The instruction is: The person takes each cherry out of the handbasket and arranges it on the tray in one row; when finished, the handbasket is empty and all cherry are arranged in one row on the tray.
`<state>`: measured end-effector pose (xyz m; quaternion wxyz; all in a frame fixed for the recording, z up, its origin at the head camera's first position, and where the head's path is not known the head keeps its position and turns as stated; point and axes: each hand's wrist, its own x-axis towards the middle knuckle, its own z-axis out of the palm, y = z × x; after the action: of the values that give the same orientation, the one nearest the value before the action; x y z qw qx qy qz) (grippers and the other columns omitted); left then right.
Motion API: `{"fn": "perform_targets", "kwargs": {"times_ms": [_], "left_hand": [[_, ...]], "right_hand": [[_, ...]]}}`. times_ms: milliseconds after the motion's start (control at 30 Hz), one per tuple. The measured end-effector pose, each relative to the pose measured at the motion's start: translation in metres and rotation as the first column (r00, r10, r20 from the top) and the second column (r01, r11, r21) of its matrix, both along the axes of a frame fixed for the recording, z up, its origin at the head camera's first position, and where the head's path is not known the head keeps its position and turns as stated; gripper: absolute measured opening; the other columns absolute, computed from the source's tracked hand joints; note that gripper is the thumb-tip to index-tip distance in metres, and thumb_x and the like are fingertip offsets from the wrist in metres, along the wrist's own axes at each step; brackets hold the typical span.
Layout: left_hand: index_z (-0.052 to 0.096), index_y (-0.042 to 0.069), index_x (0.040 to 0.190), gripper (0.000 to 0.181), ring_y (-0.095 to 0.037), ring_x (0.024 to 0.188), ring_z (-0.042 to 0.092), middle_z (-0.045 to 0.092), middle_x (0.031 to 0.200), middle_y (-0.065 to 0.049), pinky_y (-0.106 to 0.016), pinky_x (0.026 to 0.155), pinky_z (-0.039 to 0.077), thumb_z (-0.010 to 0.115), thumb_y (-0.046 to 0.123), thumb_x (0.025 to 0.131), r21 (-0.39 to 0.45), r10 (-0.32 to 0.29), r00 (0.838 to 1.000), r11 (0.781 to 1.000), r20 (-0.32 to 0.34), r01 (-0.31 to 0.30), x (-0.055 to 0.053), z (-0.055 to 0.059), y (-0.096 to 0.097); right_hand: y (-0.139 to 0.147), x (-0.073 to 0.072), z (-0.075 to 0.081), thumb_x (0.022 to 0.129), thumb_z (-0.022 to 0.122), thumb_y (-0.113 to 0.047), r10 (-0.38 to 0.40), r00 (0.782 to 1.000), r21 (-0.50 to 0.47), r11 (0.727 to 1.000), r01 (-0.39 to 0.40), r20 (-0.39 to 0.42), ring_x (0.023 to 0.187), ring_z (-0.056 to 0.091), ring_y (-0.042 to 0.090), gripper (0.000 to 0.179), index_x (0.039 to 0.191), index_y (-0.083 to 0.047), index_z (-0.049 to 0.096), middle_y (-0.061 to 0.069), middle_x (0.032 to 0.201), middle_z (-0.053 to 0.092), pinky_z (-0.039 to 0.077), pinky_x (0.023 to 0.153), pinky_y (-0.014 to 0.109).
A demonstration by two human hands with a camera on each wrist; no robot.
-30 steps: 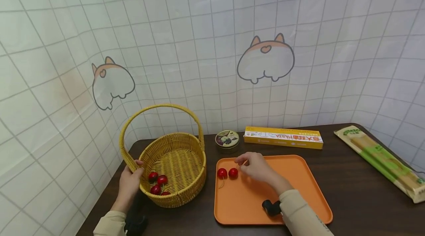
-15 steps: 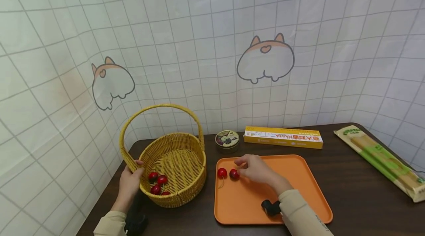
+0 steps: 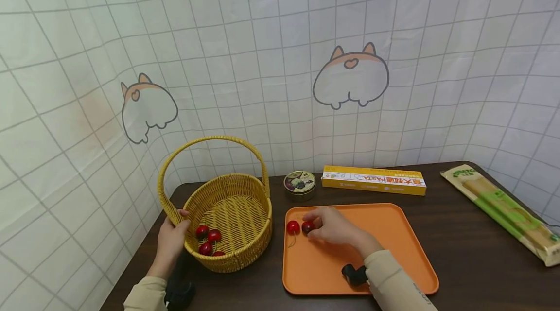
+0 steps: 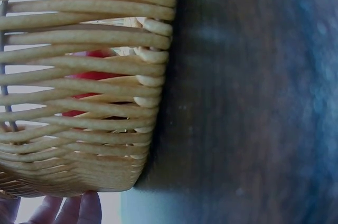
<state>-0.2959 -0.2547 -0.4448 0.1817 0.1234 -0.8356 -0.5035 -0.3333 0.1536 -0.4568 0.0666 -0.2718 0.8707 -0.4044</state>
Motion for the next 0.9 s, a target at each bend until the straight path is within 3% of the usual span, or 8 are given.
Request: {"fn": "perform_targets", "kwargs": {"times_ms": [200,500,733,900], "left_hand": [[0.054,0.005,0.118,0.025,-0.032,0.099,0.054,0.059,0.118,-0.022,-0.038,0.079,0.041,0.049,0.012,0.094,-0.001,-0.001,1.000,1.000,0.001,0.001,0.0006,0.0006,0.0001],[0.054,0.005,0.118,0.025,-0.032,0.098,0.054,0.059,0.117,-0.022,-0.037,0.079,0.041,0.049,0.012,0.094,-0.008,0.001,1.000,1.000,0.004,-0.001,0.0002,0.0013,0.0000],[0.053,0.006,0.119,0.025,-0.032,0.100,0.055,0.059,0.118,-0.022,-0.037,0.079,0.043,0.048,0.013,0.095,-0.010,-0.010,1.000,1.000,0.006,0.010,-0.0002,0.0001,-0.0012],[0.053,0.007,0.118,0.024,-0.031,0.099,0.055,0.059,0.117,-0.021,-0.036,0.077,0.043,0.048,0.014,0.096,-0.017,-0.022,1.000,1.000,0.012,0.022,0.0001,-0.0013,-0.0018]], "right_hand": [[-0.0033,0.0002,-0.0043,0.083,0.075,-0.009,-0.020,1.000,0.015,1.000,0.020,-0.015,0.078,0.058,0.015,0.034,0.115,-0.006,0.067,0.002,0.096,0.067,0.048,0.062,0.028],[-0.0054,0.0004,-0.0063,0.082,0.075,-0.011,-0.031,0.998,0.008,0.999,0.032,-0.057,0.083,0.063,0.011,0.036,0.117,-0.005,0.066,0.001,0.097,0.069,0.048,0.071,0.027],[-0.0050,0.0011,-0.0047,0.082,0.076,-0.010,-0.028,0.999,-0.029,0.999,0.028,-0.020,0.086,0.063,0.014,0.041,0.120,-0.003,0.064,0.004,0.102,0.069,0.049,0.066,0.027],[0.0005,0.0009,-0.0012,0.082,0.075,-0.012,-0.015,1.000,-0.042,0.999,0.016,0.011,0.093,0.065,0.020,0.044,0.123,-0.001,0.062,0.010,0.109,0.068,0.051,0.069,0.029]]}}
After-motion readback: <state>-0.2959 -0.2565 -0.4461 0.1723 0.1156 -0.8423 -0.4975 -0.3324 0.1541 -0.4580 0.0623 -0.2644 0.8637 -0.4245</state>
